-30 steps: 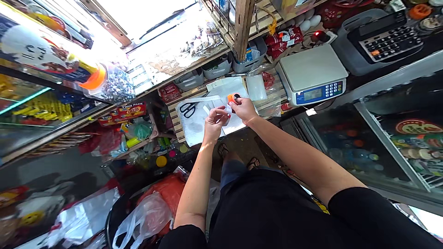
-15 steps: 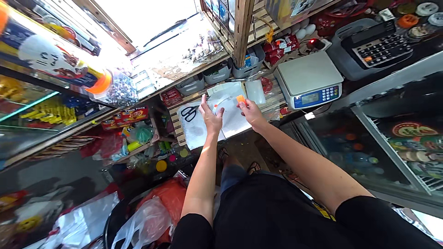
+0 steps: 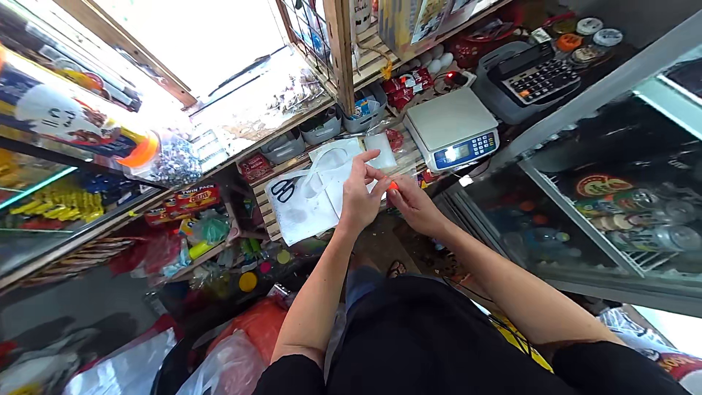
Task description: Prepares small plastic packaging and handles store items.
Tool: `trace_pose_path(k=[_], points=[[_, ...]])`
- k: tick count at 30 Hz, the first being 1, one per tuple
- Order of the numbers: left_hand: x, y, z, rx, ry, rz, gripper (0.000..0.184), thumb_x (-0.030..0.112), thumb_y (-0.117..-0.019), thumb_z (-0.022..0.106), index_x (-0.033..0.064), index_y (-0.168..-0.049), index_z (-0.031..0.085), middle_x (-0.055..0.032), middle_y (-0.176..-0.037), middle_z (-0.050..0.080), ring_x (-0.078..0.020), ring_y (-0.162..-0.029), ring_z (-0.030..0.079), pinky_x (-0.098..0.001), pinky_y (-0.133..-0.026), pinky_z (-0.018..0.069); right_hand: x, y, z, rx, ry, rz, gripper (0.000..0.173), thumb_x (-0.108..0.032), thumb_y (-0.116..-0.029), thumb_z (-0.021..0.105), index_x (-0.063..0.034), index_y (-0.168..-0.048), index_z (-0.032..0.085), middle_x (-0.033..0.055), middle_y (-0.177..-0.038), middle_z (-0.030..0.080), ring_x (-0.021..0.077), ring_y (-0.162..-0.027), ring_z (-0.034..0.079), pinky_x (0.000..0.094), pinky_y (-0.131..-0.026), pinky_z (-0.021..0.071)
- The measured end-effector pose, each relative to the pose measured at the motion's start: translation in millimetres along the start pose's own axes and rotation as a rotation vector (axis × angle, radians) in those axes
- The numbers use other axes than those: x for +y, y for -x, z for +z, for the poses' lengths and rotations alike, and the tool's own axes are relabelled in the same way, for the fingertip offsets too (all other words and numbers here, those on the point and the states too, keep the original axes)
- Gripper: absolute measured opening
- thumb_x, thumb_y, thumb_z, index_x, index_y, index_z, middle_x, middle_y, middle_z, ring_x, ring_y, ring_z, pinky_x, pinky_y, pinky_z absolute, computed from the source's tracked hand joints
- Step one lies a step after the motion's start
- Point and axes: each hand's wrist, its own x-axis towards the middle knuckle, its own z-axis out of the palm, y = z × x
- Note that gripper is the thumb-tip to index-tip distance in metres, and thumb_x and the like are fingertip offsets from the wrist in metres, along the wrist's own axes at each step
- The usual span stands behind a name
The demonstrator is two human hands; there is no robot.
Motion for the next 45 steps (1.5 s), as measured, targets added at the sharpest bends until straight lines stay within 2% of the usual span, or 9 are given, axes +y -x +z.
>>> trace_pose_path(k=[4,13,18,22,25,29,35,41,45], points=[[15.3,9.4,11.3,0.025,0.015,0.034,0.053,0.001,-0.0954,0.068,0.0031,-0.142,0.044,-0.0103,-0.096,0.069,-0.0167,-0.082,0.071,-0.0317,-0.071,0.0611,-10.9,12.8,-3.8,0.072,0.091,-0.032,0.031,-0.021,-0.0938,0.073,0.0019,-0.112,0.065,0.0161,-0.113,0.060,0.0185,-0.095,0.064,0.0340,-0.082,0.0580],[27.3,24.0,32.9,0.109,0.149,0.022,0.057,0.000,-0.0961,0.066,0.0054,-0.144,0.036,-0.0102,-0.099,0.068,-0.0189,-0.087,0.072,-0.0354,-0.077,0.0621,-19.1,32.8,-14.4,0.159,0.342,-0.104,0.029,-0.024,-0.1029,0.061,0.0039,-0.109,0.063,0.0188,-0.113,0.061,0.0247,-0.097,0.066,0.0383,-0.083,0.0586],[19.4,40.0,39.2,0.015,0.269,-0.226,0.056,0.007,-0.0992,0.064,0.0141,-0.146,0.035,-0.0061,-0.094,0.065,-0.0135,-0.074,0.064,-0.0319,-0.069,0.0567,-20.6,55.5,-17.0,0.061,0.357,-0.049,0.032,-0.028,-0.1058,0.055,0.0030,-0.110,0.062,0.0169,-0.110,0.062,0.0237,-0.089,0.067,0.0395,-0.078,0.0592],[12.2,60.2,45.8,-0.027,0.461,-0.422,0.057,0.001,-0.0985,0.062,0.0123,-0.146,0.034,-0.0101,-0.096,0.065,-0.0193,-0.083,0.070,-0.0389,-0.081,0.0602,-10.1,82.9,-9.6,0.065,0.372,-0.046,0.038,-0.035,-0.1054,0.055,0.0016,-0.111,0.065,0.0178,-0.118,0.061,0.0249,-0.099,0.067,0.0399,-0.083,0.0591],[14.2,68.2,49.9,-0.013,0.454,-0.424,0.057,0.000,-0.0972,0.064,0.0117,-0.145,0.034,-0.0078,-0.091,0.064,-0.0153,-0.077,0.067,-0.0346,-0.077,0.0589,-14.1,91.7,-7.7,0.117,0.361,-0.050,0.034,-0.033,-0.1038,0.058,0.0001,-0.109,0.065,0.0179,-0.126,0.053,0.0211,-0.100,0.064,0.0334,-0.082,0.0581],[24.6,71.2,53.1,0.052,0.347,-0.368,0.056,0.002,-0.0974,0.066,0.0152,-0.143,0.036,-0.0056,-0.090,0.065,-0.0126,-0.071,0.065,-0.0304,-0.070,0.0577,-21.4,92.3,-10.0,0.254,0.380,-0.150,0.040,-0.026,-0.0974,0.070,-0.0034,-0.129,0.060,0.0156,-0.124,0.059,0.0209,-0.105,0.065,0.0351,-0.087,0.0591],[32.4,74.5,60.9,0.130,0.356,-0.286,0.058,0.000,-0.0962,0.067,0.0140,-0.143,0.034,-0.0050,-0.094,0.069,-0.0139,-0.082,0.071,-0.0318,-0.077,0.0605,-22.8,92.9,-14.7,0.460,0.407,-0.287,0.025,-0.019,-0.0906,0.077,-0.0053,-0.111,0.074,0.0081,-0.101,0.070,0.0143,-0.093,0.069,0.0293,-0.080,0.0590],[37.8,68.4,57.7,0.031,0.584,-0.500,0.071,0.001,-0.0964,0.066,0.0134,-0.152,0.025,-0.0125,-0.117,0.068,-0.0206,-0.097,0.072,-0.0385,-0.090,0.0599,-12.9,99.1,-16.1,0.551,0.264,-0.319,0.026,-0.013,-0.0887,0.079,-0.0041,-0.113,0.074,0.0084,-0.104,0.070,0.0125,-0.095,0.070,0.0286,-0.083,0.0626],[39.1,66.8,57.7,0.001,0.544,-0.459,0.065,-0.002,-0.0953,0.067,0.0106,-0.148,0.030,-0.0124,-0.113,0.072,-0.0201,-0.097,0.073,-0.0371,-0.089,0.0591,-15.5,98.8,-20.2,0.448,0.094,-0.218,0.031,-0.015,-0.0883,0.079,-0.0039,-0.116,0.071,0.0099,-0.115,0.065,0.0167,-0.109,0.067,0.0337,-0.091,0.0623]])
